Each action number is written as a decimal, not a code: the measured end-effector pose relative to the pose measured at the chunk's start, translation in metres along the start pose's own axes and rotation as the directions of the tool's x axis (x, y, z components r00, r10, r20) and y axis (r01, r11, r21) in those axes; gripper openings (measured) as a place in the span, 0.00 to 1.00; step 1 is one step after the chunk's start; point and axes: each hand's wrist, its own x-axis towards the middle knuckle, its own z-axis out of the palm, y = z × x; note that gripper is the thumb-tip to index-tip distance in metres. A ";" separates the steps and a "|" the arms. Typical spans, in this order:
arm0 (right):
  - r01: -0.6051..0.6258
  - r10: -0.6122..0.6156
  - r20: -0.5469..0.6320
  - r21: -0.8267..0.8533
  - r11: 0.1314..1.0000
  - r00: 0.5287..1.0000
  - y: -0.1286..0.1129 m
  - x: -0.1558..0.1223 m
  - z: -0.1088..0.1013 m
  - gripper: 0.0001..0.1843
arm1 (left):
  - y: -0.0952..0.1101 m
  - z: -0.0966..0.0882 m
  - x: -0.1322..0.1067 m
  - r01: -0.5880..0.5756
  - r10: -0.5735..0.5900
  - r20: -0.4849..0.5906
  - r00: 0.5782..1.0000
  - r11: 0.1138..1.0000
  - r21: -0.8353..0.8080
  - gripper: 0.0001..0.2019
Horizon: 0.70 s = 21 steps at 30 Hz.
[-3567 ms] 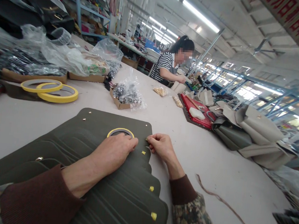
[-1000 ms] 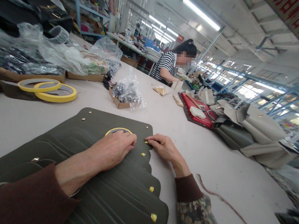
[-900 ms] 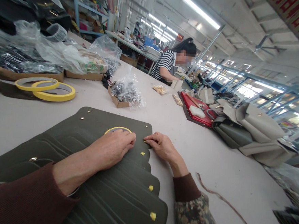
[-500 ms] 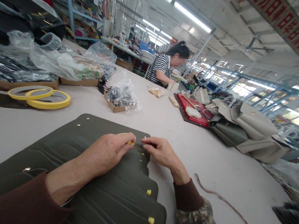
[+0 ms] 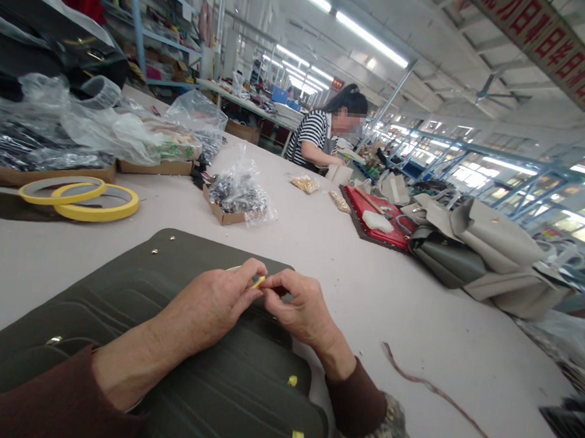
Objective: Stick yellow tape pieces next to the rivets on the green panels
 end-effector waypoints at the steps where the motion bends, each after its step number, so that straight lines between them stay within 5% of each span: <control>1: 0.004 -0.004 -0.019 -0.018 1.000 1.000 0.000 -0.001 0.001 0.08 | 0.000 0.000 0.000 0.000 0.000 0.007 1.000 1.000 0.000 0.08; 6: -0.024 0.017 -0.083 -0.074 0.997 0.996 -0.004 -0.003 0.006 0.08 | -0.004 -0.002 0.002 -0.044 0.044 -0.008 0.999 0.999 -0.004 0.06; 10: -0.245 0.249 -0.062 0.062 0.968 0.967 -0.011 0.000 0.011 0.07 | -0.003 -0.003 0.001 -0.080 0.083 -0.048 0.995 0.995 0.059 0.09; 14: -0.574 0.602 0.062 0.393 0.719 0.796 0.000 0.008 0.010 0.05 | 0.005 0.000 -0.002 -0.134 0.154 -0.118 0.981 0.977 0.163 0.09; 17: -0.689 0.756 0.065 0.468 0.554 0.652 0.027 0.011 0.000 0.05 | 0.009 0.003 -0.003 -0.111 0.122 -0.045 0.991 0.974 0.199 0.08; 21: -0.761 0.808 0.091 0.411 0.502 0.582 0.056 0.011 -0.012 0.06 | 0.008 0.003 0.000 -0.006 -0.033 0.131 0.991 0.959 0.285 0.08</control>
